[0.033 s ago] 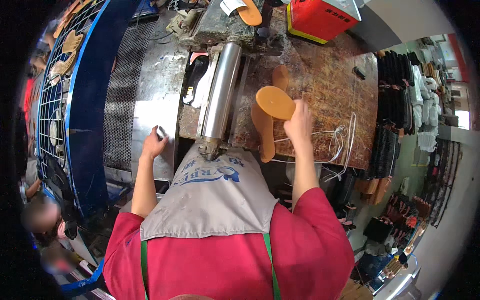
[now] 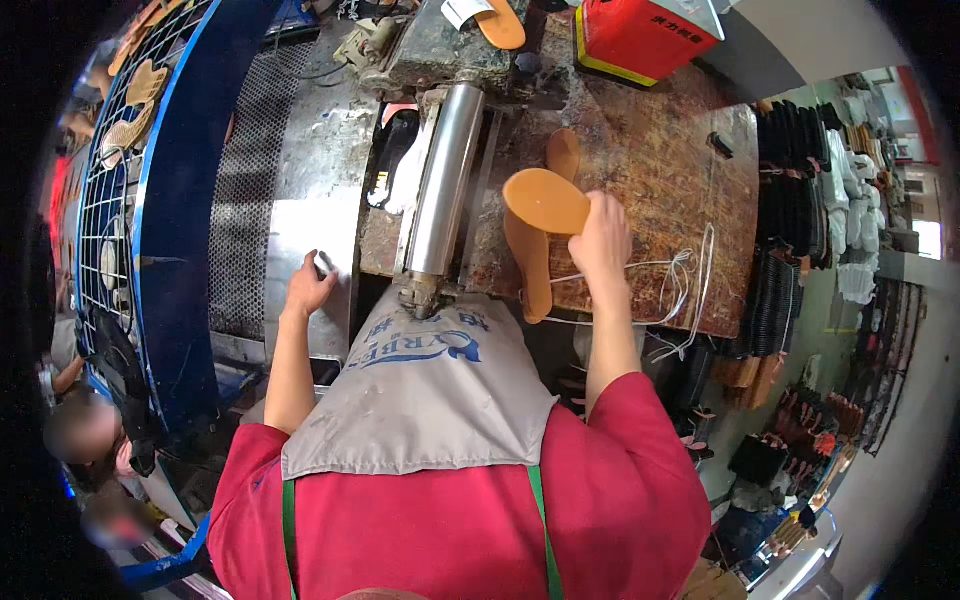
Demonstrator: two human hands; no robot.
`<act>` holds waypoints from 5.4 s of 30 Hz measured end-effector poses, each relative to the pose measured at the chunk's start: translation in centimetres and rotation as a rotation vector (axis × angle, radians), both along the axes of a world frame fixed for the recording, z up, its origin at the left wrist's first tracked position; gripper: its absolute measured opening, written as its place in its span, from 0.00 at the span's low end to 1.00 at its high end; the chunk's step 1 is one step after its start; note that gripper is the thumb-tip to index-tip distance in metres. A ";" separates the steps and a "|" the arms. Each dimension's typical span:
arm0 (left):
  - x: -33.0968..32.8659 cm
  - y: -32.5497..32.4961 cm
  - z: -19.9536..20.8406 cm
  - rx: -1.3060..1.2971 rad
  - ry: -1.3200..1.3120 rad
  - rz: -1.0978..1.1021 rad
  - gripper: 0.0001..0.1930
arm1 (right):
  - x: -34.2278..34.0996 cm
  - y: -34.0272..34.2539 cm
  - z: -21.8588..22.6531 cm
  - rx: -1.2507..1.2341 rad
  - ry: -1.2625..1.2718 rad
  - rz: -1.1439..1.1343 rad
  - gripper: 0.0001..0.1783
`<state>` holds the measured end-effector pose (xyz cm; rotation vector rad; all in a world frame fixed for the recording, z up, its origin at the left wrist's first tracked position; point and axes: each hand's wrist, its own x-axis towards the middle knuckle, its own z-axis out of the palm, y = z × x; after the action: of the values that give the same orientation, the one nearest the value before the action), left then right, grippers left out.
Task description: The person feeds shoe insoles through a roller machine and presses the insole layers together by hand.
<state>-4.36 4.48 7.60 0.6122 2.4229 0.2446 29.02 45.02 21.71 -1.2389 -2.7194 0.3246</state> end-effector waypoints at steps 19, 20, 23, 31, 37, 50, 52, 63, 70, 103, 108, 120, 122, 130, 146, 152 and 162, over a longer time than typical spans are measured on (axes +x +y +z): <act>5.0 12.3 14.4 0.800 0.699 -0.489 0.31 | -3.6 -1.3 -0.5 -0.135 0.191 0.208 0.30; 4.4 12.7 14.2 0.816 0.714 -0.528 0.30 | -2.9 -0.9 -1.5 -0.185 0.199 0.168 0.29; 2.5 12.3 14.0 0.845 0.758 -0.522 0.22 | -1.3 0.3 -4.8 -0.306 0.119 0.006 0.27; -2.6 10.0 12.6 0.837 0.867 -0.473 0.17 | -1.1 4.3 -12.0 -0.433 -0.204 -0.340 0.35; -3.5 6.3 11.3 0.826 0.986 -0.281 0.12 | -1.3 4.1 -15.6 -0.420 -0.261 -0.449 0.43; -1.1 -10.6 -5.1 0.661 0.199 1.157 0.08 | 0.7 6.1 -17.8 -0.515 0.056 -0.454 0.34; -1.1 -12.2 -5.8 0.722 0.130 1.286 0.08 | 0.6 6.1 -18.4 -0.678 0.317 -0.484 0.30; -4.7 -16.8 -5.9 0.714 0.133 1.466 0.04 | 4.5 4.4 -19.6 -1.172 1.299 -0.725 0.09; -7.6 -21.5 -9.6 0.761 0.159 1.464 0.08 | 5.8 2.1 -17.0 -1.078 1.570 -0.919 0.07; -8.0 -20.6 -8.5 0.555 0.195 1.406 0.22 | 9.5 0.3 -15.0 -1.089 1.866 -1.028 0.21; -8.6 -22.0 -10.4 0.504 0.219 1.417 0.18 | 8.6 0.0 -12.8 -1.094 1.905 -0.972 0.20; -9.0 -20.8 -10.4 0.509 0.213 1.424 0.15 | 9.2 0.6 -11.3 -1.035 1.954 -0.991 0.19; -9.4 -20.7 -10.8 0.538 0.194 1.442 0.17 | 9.3 0.5 -11.0 -0.978 1.961 -0.980 0.18; -10.9 -23.9 -15.9 0.623 0.169 1.412 0.18 | 4.8 -1.1 -6.0 -0.681 1.702 -0.933 0.15; -11.0 -15.8 -10.1 0.423 0.728 1.052 0.19 | -4.5 -3.6 -1.8 -0.512 1.104 -0.580 0.19; -8.9 -1.5 1.7 0.801 0.704 0.446 0.25 | -7.3 -5.2 -1.4 -0.710 1.065 -0.344 0.18; -4.4 11.1 11.5 0.925 0.768 -0.737 0.23 | -4.0 -7.1 -1.8 -0.860 0.772 -0.284 0.20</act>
<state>-8.75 15.57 19.10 2.2777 2.4122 0.9561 25.00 37.92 19.93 -1.2357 -1.7154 1.6362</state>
